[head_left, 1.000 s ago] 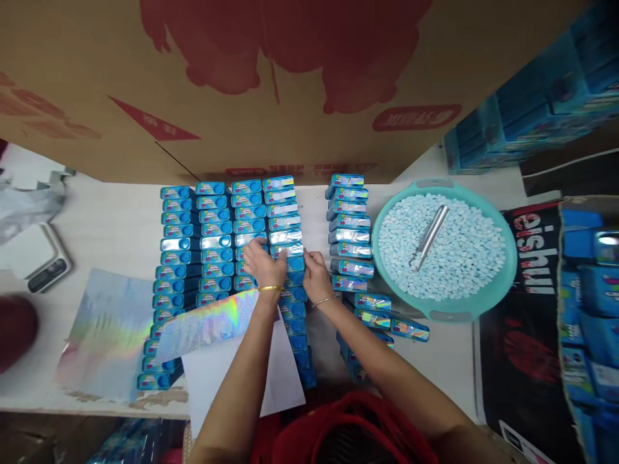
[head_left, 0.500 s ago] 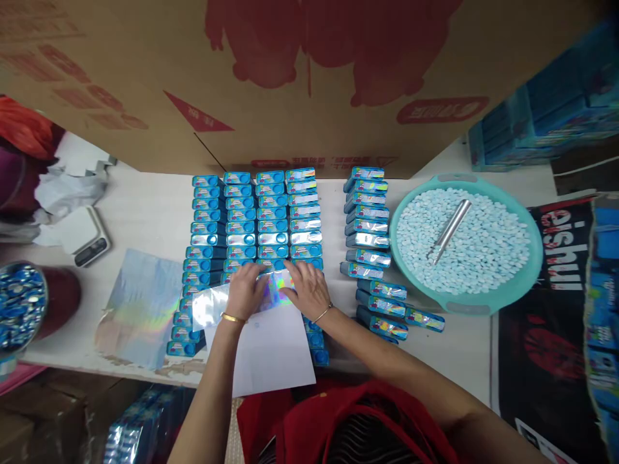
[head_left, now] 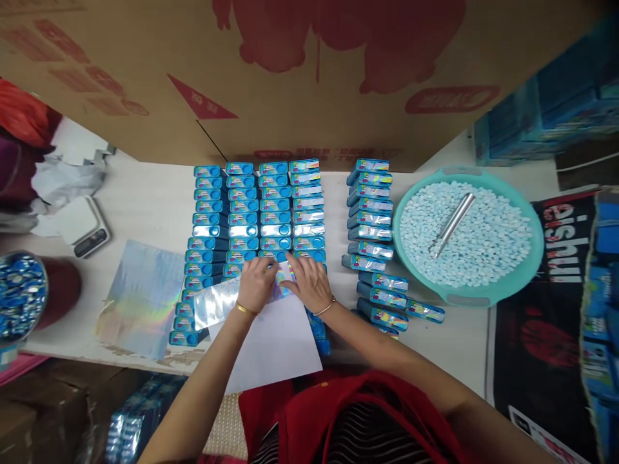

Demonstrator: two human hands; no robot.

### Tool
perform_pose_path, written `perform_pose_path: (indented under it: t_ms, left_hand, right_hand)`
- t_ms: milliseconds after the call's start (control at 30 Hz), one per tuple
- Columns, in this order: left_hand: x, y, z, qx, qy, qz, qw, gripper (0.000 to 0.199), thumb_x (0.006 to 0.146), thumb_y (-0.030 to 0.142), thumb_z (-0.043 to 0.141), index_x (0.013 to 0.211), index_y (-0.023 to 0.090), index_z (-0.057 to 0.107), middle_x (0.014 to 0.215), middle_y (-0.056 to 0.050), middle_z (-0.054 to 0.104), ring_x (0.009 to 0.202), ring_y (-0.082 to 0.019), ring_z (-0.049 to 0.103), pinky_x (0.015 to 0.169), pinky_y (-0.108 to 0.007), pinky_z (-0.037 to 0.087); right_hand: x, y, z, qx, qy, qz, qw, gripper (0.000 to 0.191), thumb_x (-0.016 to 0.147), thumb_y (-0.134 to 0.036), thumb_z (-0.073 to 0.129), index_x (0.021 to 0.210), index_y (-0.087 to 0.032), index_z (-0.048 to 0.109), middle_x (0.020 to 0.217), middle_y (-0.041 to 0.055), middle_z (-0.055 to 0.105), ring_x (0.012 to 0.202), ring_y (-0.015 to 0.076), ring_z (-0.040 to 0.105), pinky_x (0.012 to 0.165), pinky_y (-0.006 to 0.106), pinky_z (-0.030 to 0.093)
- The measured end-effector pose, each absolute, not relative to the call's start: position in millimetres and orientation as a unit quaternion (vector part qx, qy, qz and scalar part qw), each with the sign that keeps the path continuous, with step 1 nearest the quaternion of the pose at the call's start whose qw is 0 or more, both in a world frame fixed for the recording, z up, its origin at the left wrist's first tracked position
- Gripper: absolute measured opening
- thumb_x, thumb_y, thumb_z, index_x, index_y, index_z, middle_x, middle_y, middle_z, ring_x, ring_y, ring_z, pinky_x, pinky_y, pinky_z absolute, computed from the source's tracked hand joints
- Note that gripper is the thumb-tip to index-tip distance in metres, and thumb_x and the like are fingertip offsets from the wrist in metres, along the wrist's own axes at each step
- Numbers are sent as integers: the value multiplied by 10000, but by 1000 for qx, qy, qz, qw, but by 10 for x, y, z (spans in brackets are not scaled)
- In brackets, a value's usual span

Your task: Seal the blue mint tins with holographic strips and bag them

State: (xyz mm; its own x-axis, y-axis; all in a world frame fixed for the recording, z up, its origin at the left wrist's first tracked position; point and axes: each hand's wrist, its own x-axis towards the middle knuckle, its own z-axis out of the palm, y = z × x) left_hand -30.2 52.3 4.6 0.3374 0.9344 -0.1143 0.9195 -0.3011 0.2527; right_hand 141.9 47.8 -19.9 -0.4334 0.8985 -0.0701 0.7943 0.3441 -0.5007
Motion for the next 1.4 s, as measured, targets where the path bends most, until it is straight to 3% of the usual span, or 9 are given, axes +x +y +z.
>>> perform_pose_path:
  t_ms: [233, 467, 667, 867, 967, 1100, 1267, 1400]
  left_hand:
    - [-321, 301, 13, 795, 572, 111, 168, 187, 917, 245, 455, 963, 229, 636, 1092, -115, 641, 932, -235, 561, 752, -365, 402]
    - [-288, 203, 20, 699, 625, 214, 275, 111, 905, 281, 474, 835, 217, 532, 845, -51, 609, 821, -173, 569, 758, -318, 453]
    - [-243, 131, 233, 679, 611, 237, 331, 117, 873, 293, 532, 784, 218, 549, 767, -33, 615, 743, -164, 577, 707, -307, 453]
    - [-75, 135, 605, 469, 660, 442, 386, 153, 774, 302, 690, 755, 214, 566, 770, -14, 615, 763, -149, 597, 742, -293, 481]
    - [47, 289, 600, 334, 669, 516, 417, 238, 693, 343, 759, 750, 206, 573, 751, 0, 619, 705, -124, 588, 701, -264, 483]
    - [248, 511, 495, 246, 664, 536, 459, 286, 642, 365, 787, 728, 189, 578, 667, 21, 599, 604, -94, 556, 640, -240, 472]
    - [486, 688, 302, 199, 656, 525, 505, 281, 611, 328, 800, 697, 187, 572, 621, 32, 581, 578, -93, 548, 606, -237, 466]
    - [605, 803, 144, 212, 658, 531, 490, 264, 606, 307, 801, 688, 183, 584, 629, 34, 586, 590, -89, 549, 602, -224, 454]
  right_hand:
    - [1416, 485, -194, -519, -814, 238, 107, 594, 941, -514, 421, 1429, -175, 405, 1086, 141, 600, 929, 283, 479, 742, 392, 327]
    - [1571, 464, -205, -430, -863, 241, 107, 577, 882, -589, 491, 1361, -267, 499, 1202, 131, 555, 973, 276, 479, 780, 373, 321]
    - [1625, 464, -207, -413, -865, 263, 106, 690, 811, -668, 545, 1318, -200, 537, 1258, 162, 538, 1019, 288, 472, 812, 379, 333]
    - [1653, 460, -158, -409, -851, 305, 121, 772, 737, -658, 647, 1333, -182, 527, 1273, 175, 533, 1068, 306, 474, 866, 411, 349]
    - [1742, 453, -66, -435, -785, 388, 208, 625, 850, -582, 543, 1331, -182, 524, 1255, 155, 544, 1118, 292, 481, 922, 435, 371]
    - [1830, 449, 69, -487, -570, 561, 350, 498, 966, -517, 297, 1191, -191, 600, 1105, 103, 637, 1040, 216, 573, 880, 378, 454]
    - [1809, 547, 61, -567, -377, 615, 398, 369, 848, -559, 535, 825, -198, 608, 730, 10, 650, 667, 144, 573, 651, 278, 476]
    - [1889, 718, -8, -599, -363, 566, 435, 336, 835, -518, 557, 714, -205, 534, 632, -28, 551, 567, 112, 486, 549, 236, 418]
